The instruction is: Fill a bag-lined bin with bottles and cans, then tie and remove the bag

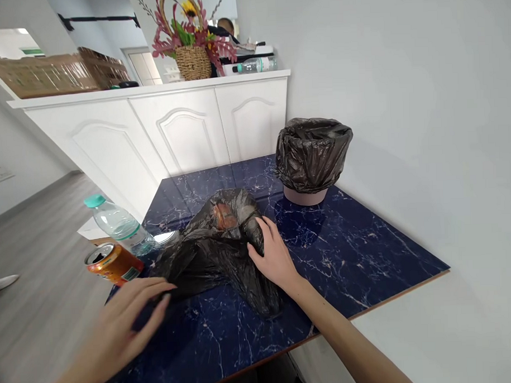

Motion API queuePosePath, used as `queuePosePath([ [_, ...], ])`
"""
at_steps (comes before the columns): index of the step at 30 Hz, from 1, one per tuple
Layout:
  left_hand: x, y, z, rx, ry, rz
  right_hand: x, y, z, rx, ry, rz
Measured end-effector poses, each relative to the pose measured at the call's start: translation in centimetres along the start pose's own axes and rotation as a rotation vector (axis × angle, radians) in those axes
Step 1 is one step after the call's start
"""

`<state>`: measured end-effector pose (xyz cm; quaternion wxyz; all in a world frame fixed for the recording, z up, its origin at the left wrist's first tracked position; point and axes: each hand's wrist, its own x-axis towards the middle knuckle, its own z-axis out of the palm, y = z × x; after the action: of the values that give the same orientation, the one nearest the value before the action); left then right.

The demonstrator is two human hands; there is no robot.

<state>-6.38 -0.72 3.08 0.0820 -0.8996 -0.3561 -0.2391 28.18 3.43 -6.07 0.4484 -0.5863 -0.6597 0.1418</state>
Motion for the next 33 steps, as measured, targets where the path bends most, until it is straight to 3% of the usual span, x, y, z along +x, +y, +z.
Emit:
queuePosePath([
  [3, 2.7, 1.1, 2.0, -0.033, -0.147, 0.083, 0.2, -0.4, -0.5, 0.009, 0.080, -0.040],
  [7, 5.2, -0.1, 4.9, 0.070, -0.122, 0.083, 0.4, -1.5, -1.5, -0.031, 0.216, -0.258],
  [10, 6.8, -1.3, 6.5, 0.167, -0.118, 0.091, 0.2, -2.2, -2.1, -0.061, 0.080, -0.433],
  [14, 9.4, -1.6, 7.2, 0.228, -0.112, 0.095, 0.0, -2.4, -2.2, -0.110, -0.151, -0.536],
  [19, 13.3, -0.2, 6.4, 0.233, -0.074, 0.150, 0.1, -2.2, -2.0, -0.108, -0.118, -0.510],
  [25, 17.5, 1.6, 4.8, 0.205, -0.086, 0.260, -0.1, -2.3, -2.4, 0.015, 0.087, -0.477],
  [31, 20.3, 2.2, 5.2, 0.183, -0.279, 0.430, -0.3, -2.4, -3.0, -0.064, -0.049, -0.452],
  [33, 20.7, 2.1, 5.8, 0.208, -0.306, 0.443, -0.2, -2.3, -3.4, -0.048, -0.029, -0.409],
])
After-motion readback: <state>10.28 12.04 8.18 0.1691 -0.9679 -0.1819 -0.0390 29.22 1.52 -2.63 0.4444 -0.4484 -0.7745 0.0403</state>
